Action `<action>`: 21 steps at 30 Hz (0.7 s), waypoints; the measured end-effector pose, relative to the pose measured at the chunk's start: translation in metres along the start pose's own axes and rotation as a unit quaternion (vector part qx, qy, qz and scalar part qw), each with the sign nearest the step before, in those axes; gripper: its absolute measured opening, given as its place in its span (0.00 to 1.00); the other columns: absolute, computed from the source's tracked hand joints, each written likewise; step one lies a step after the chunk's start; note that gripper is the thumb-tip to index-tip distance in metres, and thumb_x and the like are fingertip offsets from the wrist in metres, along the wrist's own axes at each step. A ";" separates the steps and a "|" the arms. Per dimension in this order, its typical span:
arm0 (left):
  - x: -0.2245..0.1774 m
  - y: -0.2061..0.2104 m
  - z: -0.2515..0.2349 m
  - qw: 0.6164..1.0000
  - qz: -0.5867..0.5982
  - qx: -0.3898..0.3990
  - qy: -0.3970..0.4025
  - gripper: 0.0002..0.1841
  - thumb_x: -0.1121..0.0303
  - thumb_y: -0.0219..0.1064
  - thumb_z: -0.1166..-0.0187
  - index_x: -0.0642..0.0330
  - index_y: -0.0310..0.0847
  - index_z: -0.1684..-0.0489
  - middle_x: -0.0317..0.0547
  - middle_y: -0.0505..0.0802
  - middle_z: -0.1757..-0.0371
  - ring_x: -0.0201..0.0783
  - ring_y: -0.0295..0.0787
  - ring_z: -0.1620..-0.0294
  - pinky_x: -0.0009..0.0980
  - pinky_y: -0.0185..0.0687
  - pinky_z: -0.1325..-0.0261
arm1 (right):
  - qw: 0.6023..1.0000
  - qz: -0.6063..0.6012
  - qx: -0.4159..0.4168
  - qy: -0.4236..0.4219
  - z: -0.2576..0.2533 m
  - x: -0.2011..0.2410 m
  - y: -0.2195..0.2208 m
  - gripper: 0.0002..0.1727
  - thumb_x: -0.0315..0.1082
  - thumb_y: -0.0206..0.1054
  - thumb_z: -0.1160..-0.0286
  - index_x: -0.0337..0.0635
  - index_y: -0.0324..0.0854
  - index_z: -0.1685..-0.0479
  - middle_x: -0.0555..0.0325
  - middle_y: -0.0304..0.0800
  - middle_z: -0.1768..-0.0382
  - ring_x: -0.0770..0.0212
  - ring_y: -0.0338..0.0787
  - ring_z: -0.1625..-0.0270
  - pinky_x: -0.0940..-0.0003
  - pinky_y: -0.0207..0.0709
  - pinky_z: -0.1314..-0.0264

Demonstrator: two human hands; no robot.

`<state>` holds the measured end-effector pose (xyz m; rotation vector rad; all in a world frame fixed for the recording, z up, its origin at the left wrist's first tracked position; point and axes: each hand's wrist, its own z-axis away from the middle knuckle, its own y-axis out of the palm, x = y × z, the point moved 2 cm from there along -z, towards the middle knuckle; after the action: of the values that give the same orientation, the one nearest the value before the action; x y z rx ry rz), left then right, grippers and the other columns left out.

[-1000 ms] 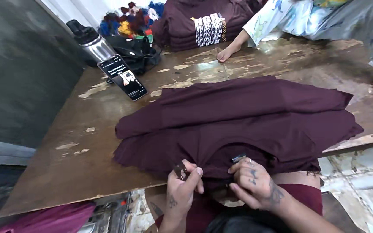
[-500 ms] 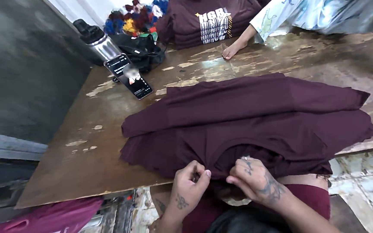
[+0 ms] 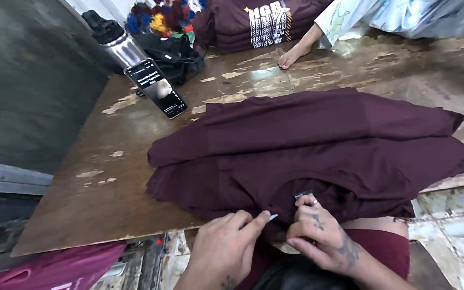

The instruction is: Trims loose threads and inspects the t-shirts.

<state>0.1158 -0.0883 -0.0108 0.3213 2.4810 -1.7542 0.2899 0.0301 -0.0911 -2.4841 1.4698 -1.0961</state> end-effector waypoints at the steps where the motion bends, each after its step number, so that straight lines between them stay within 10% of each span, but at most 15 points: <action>1: 0.004 0.001 0.002 0.999 0.021 -0.005 -0.037 0.18 0.63 0.58 0.19 0.52 0.90 0.38 0.46 0.92 0.64 0.44 0.90 0.70 0.41 0.84 0.74 | 1.000 -0.003 0.000 -0.001 0.002 0.000 -0.001 0.16 0.44 0.59 0.12 0.47 0.81 0.69 0.60 0.82 0.76 0.66 0.84 0.64 0.66 0.69 0.29; 5: 0.034 0.015 0.014 0.987 0.045 -0.059 -0.142 0.17 0.67 0.64 0.27 0.63 0.91 0.44 0.51 0.95 0.62 0.48 0.93 0.69 0.48 0.87 0.69 | 0.995 0.088 0.020 0.034 -0.018 0.003 -0.007 0.21 0.52 0.62 0.15 0.41 0.79 0.47 0.51 0.87 0.57 0.58 0.89 0.49 0.69 0.84 0.43; 10: 0.046 0.025 0.020 0.956 0.133 -0.156 -0.209 0.21 0.60 0.54 0.10 0.69 0.84 0.65 0.46 0.87 0.75 0.27 0.81 0.74 0.22 0.77 0.67 | 0.994 0.018 0.082 0.066 -0.047 -0.012 -0.008 0.23 0.26 0.56 0.20 0.32 0.79 0.28 0.50 0.89 0.72 0.58 0.87 0.73 0.66 0.84 0.64; 13: 0.048 0.026 0.020 0.953 0.141 -0.162 -0.215 0.20 0.60 0.55 0.11 0.68 0.84 0.67 0.44 0.86 0.76 0.26 0.80 0.75 0.22 0.76 0.68 | 0.988 -0.039 0.134 0.063 -0.055 -0.017 -0.013 0.21 0.24 0.55 0.23 0.36 0.88 0.37 0.46 0.97 0.58 0.57 0.94 0.60 0.65 0.86 0.50; 17: 0.046 0.023 0.020 0.955 0.125 -0.156 -0.218 0.17 0.63 0.58 0.15 0.67 0.86 0.67 0.44 0.87 0.77 0.30 0.81 0.77 0.26 0.78 0.70 | 0.981 0.039 0.179 0.063 -0.054 -0.014 -0.007 0.17 0.34 0.64 0.25 0.41 0.93 0.44 0.50 0.94 0.68 0.54 0.92 0.69 0.59 0.85 0.64; 21: 0.044 0.020 0.022 0.955 0.107 -0.161 -0.224 0.16 0.63 0.60 0.18 0.65 0.87 0.69 0.44 0.87 0.79 0.33 0.81 0.80 0.30 0.78 0.74 | 0.977 0.168 0.130 -0.016 -0.046 -0.013 0.014 0.11 0.37 0.64 0.29 0.46 0.90 0.73 0.61 0.83 0.83 0.62 0.85 0.82 0.65 0.78 0.83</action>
<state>0.0760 -0.0968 -0.0454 0.1373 2.2460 -1.1563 0.2483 0.0466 -0.0691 -1.9795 1.5492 -1.0957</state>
